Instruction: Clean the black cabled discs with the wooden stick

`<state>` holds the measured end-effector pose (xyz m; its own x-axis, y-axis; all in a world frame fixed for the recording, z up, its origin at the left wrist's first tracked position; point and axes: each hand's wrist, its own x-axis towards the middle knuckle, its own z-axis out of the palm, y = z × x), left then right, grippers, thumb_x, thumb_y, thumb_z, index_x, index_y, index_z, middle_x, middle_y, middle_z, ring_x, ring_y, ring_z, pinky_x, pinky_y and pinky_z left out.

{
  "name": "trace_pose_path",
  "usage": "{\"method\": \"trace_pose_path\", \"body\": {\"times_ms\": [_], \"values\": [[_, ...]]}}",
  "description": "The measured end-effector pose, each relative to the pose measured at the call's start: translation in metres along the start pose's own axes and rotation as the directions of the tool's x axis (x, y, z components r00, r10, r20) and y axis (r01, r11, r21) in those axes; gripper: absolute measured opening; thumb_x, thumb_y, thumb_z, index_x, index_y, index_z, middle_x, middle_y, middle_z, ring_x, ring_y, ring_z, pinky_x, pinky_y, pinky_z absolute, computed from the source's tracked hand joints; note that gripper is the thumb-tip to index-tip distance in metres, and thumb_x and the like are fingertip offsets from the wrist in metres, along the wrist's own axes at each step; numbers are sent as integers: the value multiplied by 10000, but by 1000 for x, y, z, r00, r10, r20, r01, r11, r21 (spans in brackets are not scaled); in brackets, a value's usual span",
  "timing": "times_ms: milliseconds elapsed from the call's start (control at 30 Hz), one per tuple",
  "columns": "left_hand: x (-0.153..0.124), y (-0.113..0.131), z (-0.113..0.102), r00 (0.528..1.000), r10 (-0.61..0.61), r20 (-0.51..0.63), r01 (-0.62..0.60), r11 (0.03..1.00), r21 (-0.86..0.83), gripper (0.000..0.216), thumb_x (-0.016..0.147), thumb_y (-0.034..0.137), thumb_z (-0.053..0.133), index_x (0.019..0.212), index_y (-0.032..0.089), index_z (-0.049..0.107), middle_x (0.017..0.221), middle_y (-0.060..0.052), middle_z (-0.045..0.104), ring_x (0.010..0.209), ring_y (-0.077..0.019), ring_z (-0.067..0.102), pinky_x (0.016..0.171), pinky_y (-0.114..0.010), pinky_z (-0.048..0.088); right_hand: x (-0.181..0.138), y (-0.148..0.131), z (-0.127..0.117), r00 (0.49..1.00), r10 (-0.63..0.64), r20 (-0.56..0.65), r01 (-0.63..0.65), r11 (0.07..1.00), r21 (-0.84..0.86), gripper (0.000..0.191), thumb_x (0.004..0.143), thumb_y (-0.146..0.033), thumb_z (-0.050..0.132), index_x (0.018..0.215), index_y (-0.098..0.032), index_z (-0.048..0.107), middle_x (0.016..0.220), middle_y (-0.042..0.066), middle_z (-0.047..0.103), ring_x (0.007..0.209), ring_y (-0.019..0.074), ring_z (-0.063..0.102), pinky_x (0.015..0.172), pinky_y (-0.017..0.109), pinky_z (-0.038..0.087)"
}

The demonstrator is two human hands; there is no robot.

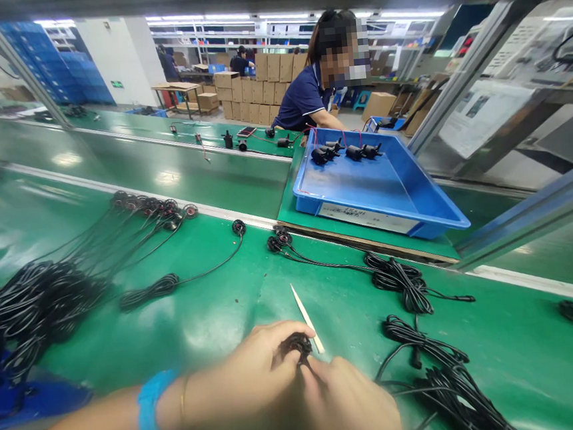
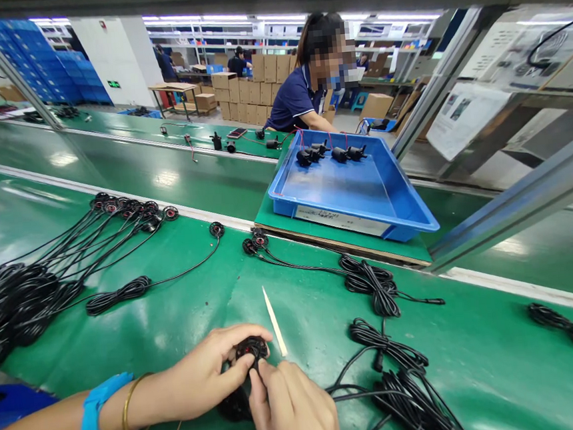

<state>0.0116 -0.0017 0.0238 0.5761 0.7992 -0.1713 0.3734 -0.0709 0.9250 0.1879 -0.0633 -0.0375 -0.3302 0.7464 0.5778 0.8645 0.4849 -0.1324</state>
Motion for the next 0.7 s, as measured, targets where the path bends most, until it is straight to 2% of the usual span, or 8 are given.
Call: {"method": "trace_pose_path", "body": {"times_ms": [100,167,267,333,433,567,700], "values": [[-3,2,-4,998,49,26,-50,998,25,398,893,183,481,1274,217,591,1228,-87,641,1114,-239,578,996,-373,447,1,1,1,1000,2,9,-3,1000,14,161,812,-212,665,970,-208,638,644,-19,541,550,125,471,530,281,311],[-3,1,-6,997,62,51,-60,998,-34,399,896,193,498,1287,200,577,1234,-101,632,1105,-234,579,994,-361,446,3,2,2,1000,-8,-2,8,1000,30,110,856,-211,619,963,-203,641,657,-13,543,573,126,486,546,277,320],[-2,-4,-9,992,51,111,-20,966,-257,388,895,185,514,1281,195,556,1073,-76,651,894,-174,605,800,-276,493,5,4,2,1000,-5,-20,6,998,56,98,908,-231,570,963,-201,646,692,-7,564,600,118,505,566,263,338],[-1,-7,-9,986,43,159,29,906,-422,363,905,201,519,1266,198,550,908,-30,617,747,-127,559,664,-219,457,7,5,0,999,-8,-31,10,998,67,105,925,-257,564,949,-203,650,716,-3,584,608,112,510,572,252,349],[0,-11,-10,982,47,183,61,837,-544,340,909,263,552,1240,186,553,805,2,542,683,-107,505,592,-190,409,10,4,-4,998,2,-55,1,998,61,138,936,-295,559,913,-196,652,709,2,584,576,104,490,558,244,357],[-2,-9,-12,981,60,182,33,881,-473,342,917,249,535,1256,208,535,892,-17,564,734,-125,523,656,-227,440,15,1,-9,996,30,-88,-27,999,45,160,945,-305,544,902,-191,648,681,3,566,562,106,496,542,239,363],[-6,-5,-16,987,82,139,-56,982,-181,376,923,188,477,1291,256,511,1138,-52,598,1017,-207,549,924,-348,446,19,6,-10,993,-25,-112,32,997,66,147,947,-301,551,920,-196,650,662,7,571,545,110,498,519,238,359]]}}
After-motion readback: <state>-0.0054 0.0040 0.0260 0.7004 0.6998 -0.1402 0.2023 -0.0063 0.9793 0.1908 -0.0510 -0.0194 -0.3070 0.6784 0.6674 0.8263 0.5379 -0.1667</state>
